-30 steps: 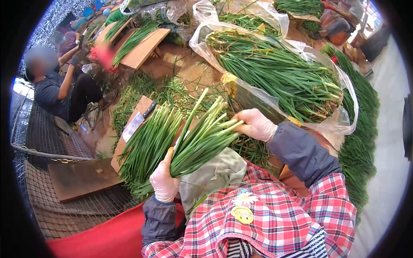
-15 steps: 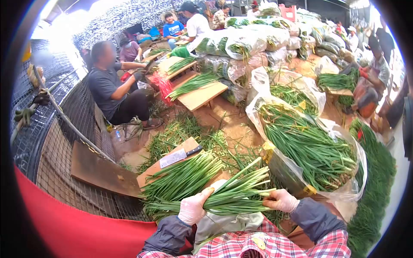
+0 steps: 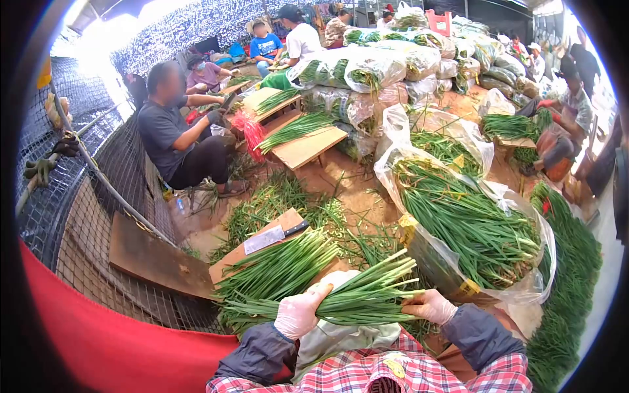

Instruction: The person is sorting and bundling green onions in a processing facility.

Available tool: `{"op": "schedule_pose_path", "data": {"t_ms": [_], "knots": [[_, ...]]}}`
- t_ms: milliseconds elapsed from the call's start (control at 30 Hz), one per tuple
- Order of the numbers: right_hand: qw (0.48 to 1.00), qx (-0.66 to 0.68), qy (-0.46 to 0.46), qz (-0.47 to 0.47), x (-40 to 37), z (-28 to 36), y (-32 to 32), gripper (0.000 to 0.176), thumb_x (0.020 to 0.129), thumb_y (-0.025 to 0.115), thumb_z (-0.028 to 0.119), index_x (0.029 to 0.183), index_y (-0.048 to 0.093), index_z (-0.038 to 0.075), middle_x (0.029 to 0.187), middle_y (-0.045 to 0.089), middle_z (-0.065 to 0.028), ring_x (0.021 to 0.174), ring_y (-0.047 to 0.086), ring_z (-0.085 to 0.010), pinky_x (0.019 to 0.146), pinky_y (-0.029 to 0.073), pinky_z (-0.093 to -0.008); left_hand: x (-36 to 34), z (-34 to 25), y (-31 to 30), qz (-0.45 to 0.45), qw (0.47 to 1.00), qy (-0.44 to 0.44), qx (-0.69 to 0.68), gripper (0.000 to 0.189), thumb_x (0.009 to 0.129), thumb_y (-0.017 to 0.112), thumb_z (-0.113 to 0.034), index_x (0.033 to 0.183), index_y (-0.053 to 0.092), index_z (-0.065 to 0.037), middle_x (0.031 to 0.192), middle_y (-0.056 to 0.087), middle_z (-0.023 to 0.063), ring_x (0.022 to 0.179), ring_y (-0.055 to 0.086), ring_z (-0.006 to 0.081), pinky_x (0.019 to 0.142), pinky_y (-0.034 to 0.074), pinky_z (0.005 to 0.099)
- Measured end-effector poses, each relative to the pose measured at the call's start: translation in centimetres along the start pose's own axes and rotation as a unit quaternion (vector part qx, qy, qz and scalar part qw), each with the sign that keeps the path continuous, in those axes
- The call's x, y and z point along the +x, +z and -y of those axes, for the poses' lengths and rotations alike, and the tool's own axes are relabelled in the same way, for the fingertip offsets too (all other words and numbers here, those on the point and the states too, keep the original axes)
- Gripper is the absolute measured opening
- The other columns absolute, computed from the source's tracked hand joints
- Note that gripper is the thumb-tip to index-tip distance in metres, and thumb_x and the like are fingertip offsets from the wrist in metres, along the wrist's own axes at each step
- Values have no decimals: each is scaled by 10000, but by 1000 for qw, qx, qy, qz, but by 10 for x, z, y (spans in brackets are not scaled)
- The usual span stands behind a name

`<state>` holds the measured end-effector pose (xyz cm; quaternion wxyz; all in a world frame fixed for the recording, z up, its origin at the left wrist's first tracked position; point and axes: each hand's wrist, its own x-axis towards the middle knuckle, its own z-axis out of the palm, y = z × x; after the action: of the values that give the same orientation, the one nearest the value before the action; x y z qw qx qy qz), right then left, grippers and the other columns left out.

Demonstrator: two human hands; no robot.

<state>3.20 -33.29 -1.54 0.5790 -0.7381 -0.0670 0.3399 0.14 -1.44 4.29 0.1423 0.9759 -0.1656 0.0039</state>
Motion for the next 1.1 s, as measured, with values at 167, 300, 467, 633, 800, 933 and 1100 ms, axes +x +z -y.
{"op": "schedule_pose_path", "data": {"t_ms": [167, 300, 467, 633, 800, 933, 1100], "knots": [[989, -127, -76, -27, 10, -24, 1, 245, 827, 640, 212, 970, 657, 14, 843, 667, -121, 793, 625, -170, 756, 481, -296, 0, -3, -1, 1, 1000, 0, 11, 602, 662, 565, -9, 1244, 493, -145, 1110, 591, 132, 783, 629, 311, 632, 500, 393], [972, -213, -78, -63, 15, -14, -1, 256, 829, 606, 255, 955, 658, 39, 836, 649, -177, 802, 644, -295, 730, 498, -348, 0, 5, 6, -1, 1000, 3, -9, 567, 705, 606, -99, 1256, 491, -170, 881, 616, 134, 731, 624, 318, 609, 489, 405], [921, -293, -203, -159, 27, -8, -13, 218, 824, 610, 238, 917, 600, 41, 754, 620, -193, 734, 614, -369, 644, 485, -435, -4, 5, 2, 119, 988, -45, -86, 627, 685, 640, -133, 1287, 475, -187, 768, 612, 199, 741, 630, 359, 669, 498, 406], [916, -249, -132, -285, 40, -35, -58, 171, 822, 612, 189, 816, 515, 48, 657, 588, -184, 614, 603, -344, 535, 473, -422, -16, 36, 16, 178, 920, -85, -340, 677, 678, 689, -72, 1305, 432, -64, 929, 634, 137, 769, 638, 216, 670, 505, 314], [753, -627, 155, -126, 42, -144, -70, 283, 771, 651, 270, 958, 623, 61, 812, 668, -138, 730, 655, -306, 654, 526, -415, -21, 39, 1, 194, 681, -323, -628, 561, 662, 683, 3, 1188, 484, 5, 866, 624, 103, 634, 592, 146, 530, 476, 256], [831, -533, 157, 11, 30, -83, -48, 365, 723, 646, 427, 890, 688, 105, 893, 665, -125, 830, 637, -302, 747, 502, -432, -18, 38, 15, 180, 629, -303, -693, 414, 688, 648, -46, 1072, 503, 11, 762, 614, 142, 517, 564, 189, 486, 461, 286], [941, -11, -230, -248, 58, -22, -46, 249, 804, 650, 255, 798, 654, 6, 680, 639, -78, 572, 579, -190, 551, 458, -314, -8, 31, 35, 197, 600, -280, -723, 349, 701, 663, -80, 1009, 526, 9, 769, 614, 154, 516, 578, 198, 480, 466, 280]]}}
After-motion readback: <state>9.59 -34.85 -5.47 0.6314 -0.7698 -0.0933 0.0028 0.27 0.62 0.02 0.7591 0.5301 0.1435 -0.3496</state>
